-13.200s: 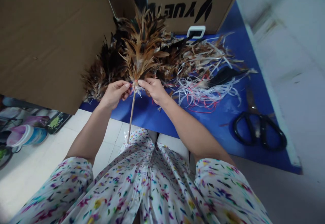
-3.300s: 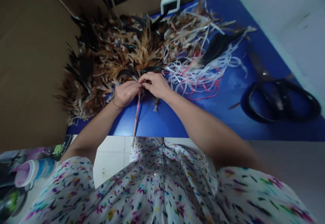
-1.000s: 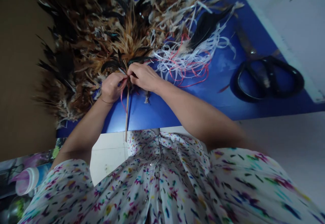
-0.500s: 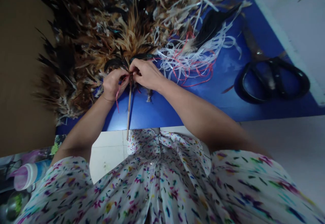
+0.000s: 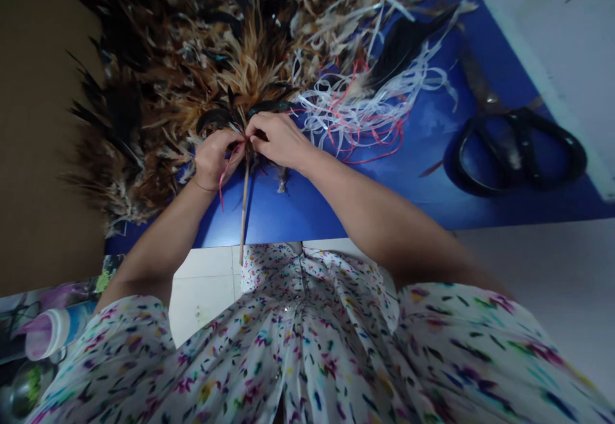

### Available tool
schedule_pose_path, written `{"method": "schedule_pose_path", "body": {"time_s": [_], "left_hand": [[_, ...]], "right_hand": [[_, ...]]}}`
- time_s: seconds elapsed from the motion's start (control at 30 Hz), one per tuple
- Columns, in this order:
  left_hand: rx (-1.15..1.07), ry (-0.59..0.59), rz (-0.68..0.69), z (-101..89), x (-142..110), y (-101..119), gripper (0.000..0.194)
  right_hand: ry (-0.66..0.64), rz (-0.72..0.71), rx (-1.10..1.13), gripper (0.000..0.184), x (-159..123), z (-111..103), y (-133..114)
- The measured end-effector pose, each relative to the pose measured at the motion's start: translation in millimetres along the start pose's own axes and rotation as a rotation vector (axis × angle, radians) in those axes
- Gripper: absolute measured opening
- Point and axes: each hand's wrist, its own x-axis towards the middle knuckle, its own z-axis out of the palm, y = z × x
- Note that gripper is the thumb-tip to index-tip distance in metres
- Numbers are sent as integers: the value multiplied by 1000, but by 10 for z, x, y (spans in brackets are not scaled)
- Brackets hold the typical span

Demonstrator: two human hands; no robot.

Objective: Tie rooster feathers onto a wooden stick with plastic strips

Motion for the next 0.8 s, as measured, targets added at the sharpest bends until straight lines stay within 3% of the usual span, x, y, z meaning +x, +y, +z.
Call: {"method": "schedule_pose_path", "body": {"time_s": [0.23,0.7,0.8], "left_hand": [[-19,30,-6,5,-24,0,18],[28,-37,-142,-96,-76,99,22],[3,-51,-110,-115,-43,128,24]], "right_hand": [[14,34,15,13,-17,4,-58],[26,46,1,10,-59,1,-64],[23,34,9,11,-62,-11,-65]]}}
